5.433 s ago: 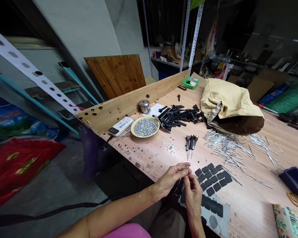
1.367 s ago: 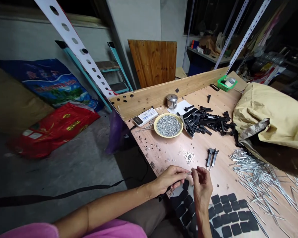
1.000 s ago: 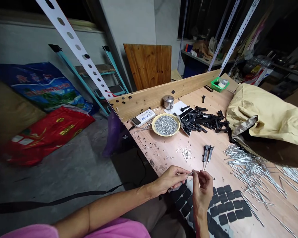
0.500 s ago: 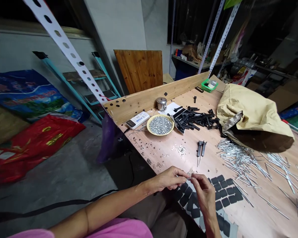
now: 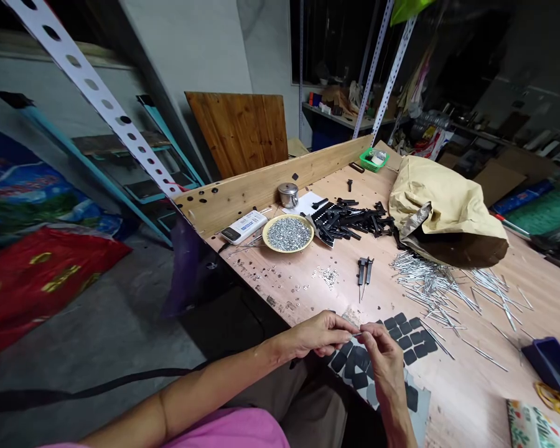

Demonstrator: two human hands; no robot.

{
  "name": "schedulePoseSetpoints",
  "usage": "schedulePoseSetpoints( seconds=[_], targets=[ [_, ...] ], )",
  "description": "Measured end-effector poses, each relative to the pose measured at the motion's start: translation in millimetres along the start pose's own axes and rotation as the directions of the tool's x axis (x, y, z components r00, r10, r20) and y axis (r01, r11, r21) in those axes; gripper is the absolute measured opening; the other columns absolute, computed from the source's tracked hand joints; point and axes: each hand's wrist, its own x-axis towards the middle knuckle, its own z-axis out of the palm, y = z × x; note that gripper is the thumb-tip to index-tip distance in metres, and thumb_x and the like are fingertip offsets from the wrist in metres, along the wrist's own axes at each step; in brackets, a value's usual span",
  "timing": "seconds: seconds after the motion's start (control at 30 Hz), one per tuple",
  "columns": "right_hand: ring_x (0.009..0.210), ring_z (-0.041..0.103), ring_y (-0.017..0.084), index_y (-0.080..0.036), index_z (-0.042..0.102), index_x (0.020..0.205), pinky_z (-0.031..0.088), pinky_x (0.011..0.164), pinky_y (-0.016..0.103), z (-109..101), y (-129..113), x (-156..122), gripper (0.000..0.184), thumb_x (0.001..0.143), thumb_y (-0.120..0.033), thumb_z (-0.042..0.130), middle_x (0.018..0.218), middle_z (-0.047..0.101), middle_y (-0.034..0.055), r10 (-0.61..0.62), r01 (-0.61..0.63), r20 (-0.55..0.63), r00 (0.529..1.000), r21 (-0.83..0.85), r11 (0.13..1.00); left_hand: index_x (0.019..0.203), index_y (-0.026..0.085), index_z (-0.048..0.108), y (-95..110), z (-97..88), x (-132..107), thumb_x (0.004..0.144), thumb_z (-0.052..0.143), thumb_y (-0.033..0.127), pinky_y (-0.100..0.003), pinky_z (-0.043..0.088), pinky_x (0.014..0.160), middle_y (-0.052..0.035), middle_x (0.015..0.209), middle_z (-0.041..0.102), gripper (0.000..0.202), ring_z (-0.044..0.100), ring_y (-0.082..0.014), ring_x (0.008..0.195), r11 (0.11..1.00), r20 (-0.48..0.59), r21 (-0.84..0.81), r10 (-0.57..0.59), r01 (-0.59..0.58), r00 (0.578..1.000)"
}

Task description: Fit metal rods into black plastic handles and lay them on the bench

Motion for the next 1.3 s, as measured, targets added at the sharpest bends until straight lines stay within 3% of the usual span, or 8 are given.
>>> schedulePoseSetpoints(
  seconds=[0.3, 0.57, 0.77, 1.0, 1.07, 1.17, 1.23, 1.3],
  targets=[
    [0.067, 0.064, 0.019, -0.019, 0.073, 0.076, 0.053, 0.065, 0.031, -8, 5, -5, 0.039, 0.066, -0.057, 0.066, 0.079, 0.069, 0.0078, 0.037, -0.033, 0.119, 0.992, -0.035, 0.999, 0.102, 0.008, 0.068, -5, 2.2, -5, 0.079, 0.056, 0.023, -0.018, 0.026, 0.042, 0.0057, 0.053, 0.047, 0.030, 0.032, -0.0026, 0.040, 0.963, -0.071, 0.242, 0.144, -0.123, 0.987],
    [0.062, 0.061, 0.018, -0.020, 0.069, 0.066, 0.051, 0.057, 0.027, -13, -2, -2, 0.035, 0.065, -0.055, 0.068, 0.068, 0.067, 0.0063, -0.070, 0.095, 0.141, 0.987, -0.179, 0.979, 0.085, 0.012, 0.073, -7, 1.5, 0, 0.078, 0.056, 0.018, -0.020, 0.040, 0.067, -0.0040, 0.075, 0.067, 0.019, 0.056, -0.0121, 0.072, 0.751, -0.014, 0.583, 0.390, -0.310, 0.921],
    [0.061, 0.059, 0.016, -0.020, 0.065, 0.065, 0.049, 0.057, 0.025, -9, -1, -6, 0.036, 0.074, -0.055, 0.059, 0.067, 0.064, 0.0050, -0.192, 0.208, 0.085, 0.978, -0.266, 0.941, 0.093, 0.010, 0.071, -8, -0.2, 2, 0.082, 0.055, 0.032, -0.019, 0.036, 0.047, 0.0008, 0.056, 0.058, 0.029, 0.041, -0.0068, 0.044, 0.881, -0.047, 0.445, 0.201, -0.160, 0.978],
    [0.060, 0.060, 0.016, -0.021, 0.063, 0.072, 0.048, 0.057, 0.026, 3, 7, -9, 0.038, 0.079, -0.056, 0.052, 0.067, 0.064, 0.0038, -0.314, 0.269, -0.038, 0.949, -0.427, 0.863, 0.087, 0.017, 0.074, -17, 4.7, 5, 0.080, 0.058, 0.018, -0.025, 0.044, 0.077, -0.0072, 0.086, 0.070, 0.017, 0.060, -0.0161, 0.082, 0.678, -0.076, 0.617, 0.557, -0.400, 0.827],
    [0.061, 0.061, 0.017, -0.022, 0.062, 0.073, 0.048, 0.058, 0.025, 2, 8, -8, 0.036, 0.080, -0.054, 0.051, 0.068, 0.065, 0.0040, -0.326, 0.287, -0.012, 0.945, -0.444, 0.849, 0.084, 0.016, 0.074, -17, 2.1, 5, 0.079, 0.060, 0.019, -0.023, 0.044, 0.068, -0.0054, 0.077, 0.067, 0.015, 0.057, -0.0128, 0.070, 0.751, -0.113, 0.552, 0.499, -0.363, 0.859],
    [0.060, 0.061, 0.016, -0.023, 0.062, 0.070, 0.048, 0.056, 0.025, -4, 5, -6, 0.034, 0.082, -0.052, 0.049, 0.067, 0.065, 0.0037, -0.333, 0.347, 0.107, 0.937, -0.391, 0.852, 0.085, 0.013, 0.072, -14, -6.5, 5, 0.076, 0.065, 0.033, -0.019, 0.029, 0.043, 0.0026, 0.055, 0.052, 0.024, 0.036, -0.0044, 0.042, 0.952, -0.051, 0.270, 0.162, -0.142, 0.985],
    [0.059, 0.060, 0.016, -0.023, 0.063, 0.069, 0.047, 0.054, 0.024, -9, 3, -4, 0.035, 0.082, -0.052, 0.050, 0.065, 0.064, 0.0035, -0.324, 0.375, 0.202, 0.924, -0.326, 0.867, 0.089, 0.012, 0.070, -14, -11.1, 6, 0.072, 0.067, 0.044, -0.018, 0.017, 0.039, 0.0069, 0.050, 0.042, 0.037, 0.022, -0.0011, 0.035, 0.994, 0.128, 0.099, -0.068, 0.055, 0.989],
    [0.057, 0.059, 0.015, -0.022, 0.064, 0.068, 0.047, 0.053, 0.024, -12, 4, -2, 0.036, 0.081, -0.053, 0.051, 0.064, 0.063, 0.0033, -0.300, 0.364, 0.238, 0.924, -0.299, 0.882, 0.090, 0.012, 0.070, -15, -11.0, 6, 0.070, 0.068, 0.048, -0.018, 0.015, 0.039, 0.0076, 0.051, 0.040, 0.042, 0.019, -0.0005, 0.035, 0.992, 0.193, 0.059, -0.118, 0.108, 0.974]
  ],
)
